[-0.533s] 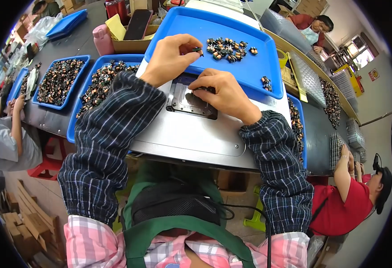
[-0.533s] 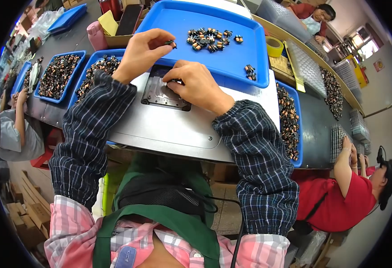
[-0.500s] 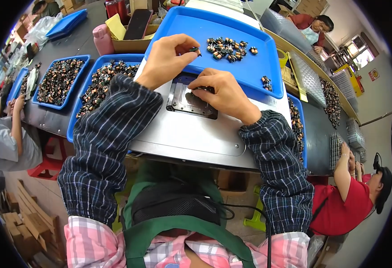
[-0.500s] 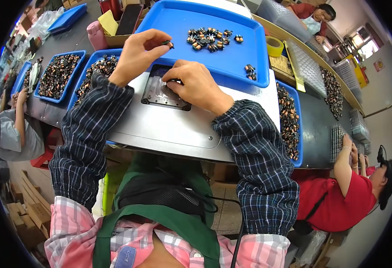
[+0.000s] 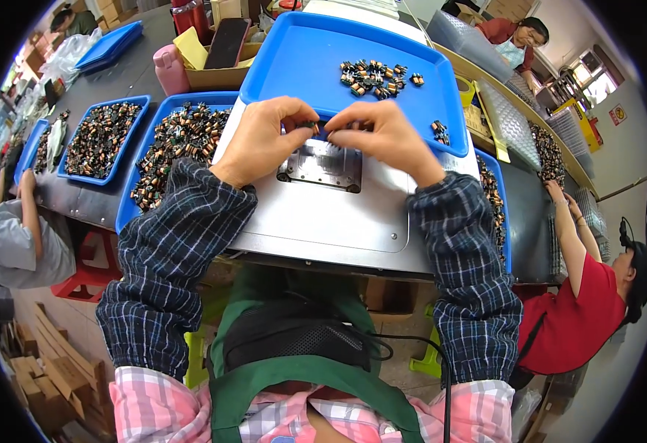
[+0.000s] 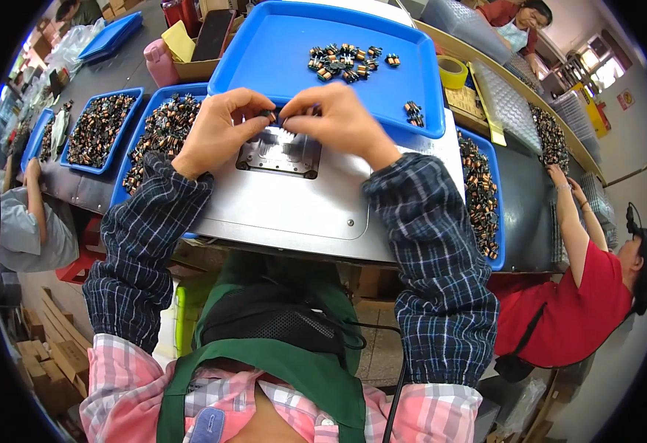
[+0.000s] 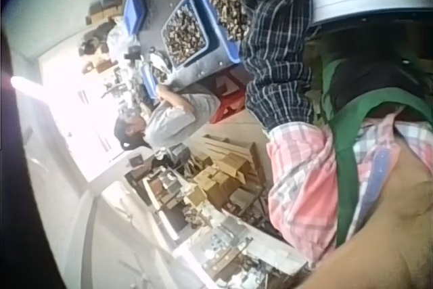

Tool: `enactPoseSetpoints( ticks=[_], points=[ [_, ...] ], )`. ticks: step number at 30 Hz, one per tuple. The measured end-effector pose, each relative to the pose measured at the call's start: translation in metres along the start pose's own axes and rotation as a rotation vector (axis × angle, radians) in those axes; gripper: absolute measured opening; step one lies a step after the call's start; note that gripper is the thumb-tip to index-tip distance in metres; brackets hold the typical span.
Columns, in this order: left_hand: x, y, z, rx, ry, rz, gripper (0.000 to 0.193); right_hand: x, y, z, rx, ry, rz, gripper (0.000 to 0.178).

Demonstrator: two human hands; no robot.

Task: The person selects small electronic components by hand from a blue tray and places them into an assembly fixture on a workbench.

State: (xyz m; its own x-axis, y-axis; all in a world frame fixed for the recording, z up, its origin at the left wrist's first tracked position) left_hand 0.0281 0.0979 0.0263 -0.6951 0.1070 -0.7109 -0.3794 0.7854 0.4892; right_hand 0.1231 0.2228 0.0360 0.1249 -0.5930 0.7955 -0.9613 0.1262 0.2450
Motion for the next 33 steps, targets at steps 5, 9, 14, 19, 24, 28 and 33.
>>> enactPoseSetpoints(
  ticks=[5,9,14,19,24,28,33],
  points=[
    [-0.010,-0.005,0.007,0.195,0.140,0.124,0.012,-0.015,-0.013,-0.061,-0.343,0.193,0.200,0.016],
    [-0.011,-0.002,0.016,0.214,0.216,0.204,0.011,-0.053,-0.037,-0.109,-0.553,0.174,0.286,0.016],
    [0.000,-0.004,0.015,0.223,0.204,0.235,0.011,-0.077,-0.067,-0.141,-0.727,0.156,0.394,0.018],
    [0.027,-0.005,0.002,0.231,0.190,0.189,0.010,-0.108,-0.114,-0.149,-0.790,-0.250,0.484,0.016],
    [0.031,0.002,0.007,0.259,0.152,0.185,0.011,-0.145,-0.188,-0.166,-0.962,-0.382,0.494,0.015],
    [0.032,0.003,0.013,0.271,0.119,0.188,0.012,-0.184,-0.234,-0.147,-1.079,-0.065,0.658,0.016],
    [0.041,0.008,0.013,0.262,0.128,0.189,0.012,-0.187,-0.222,-0.145,-1.130,-0.126,0.627,0.022]
  ],
)
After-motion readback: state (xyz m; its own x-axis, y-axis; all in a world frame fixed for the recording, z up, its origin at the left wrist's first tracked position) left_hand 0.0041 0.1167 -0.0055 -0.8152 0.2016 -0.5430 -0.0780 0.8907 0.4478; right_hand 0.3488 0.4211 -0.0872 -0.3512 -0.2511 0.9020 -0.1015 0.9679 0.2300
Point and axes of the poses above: each hand's wrist, its own y-axis towards the middle knuckle, its own z-axis out of the palm, x = y × z, the point moved 4 cm from there along y, towards the middle knuckle, and after that the axes turned 5 degrees about z, right-handed, at the moved point
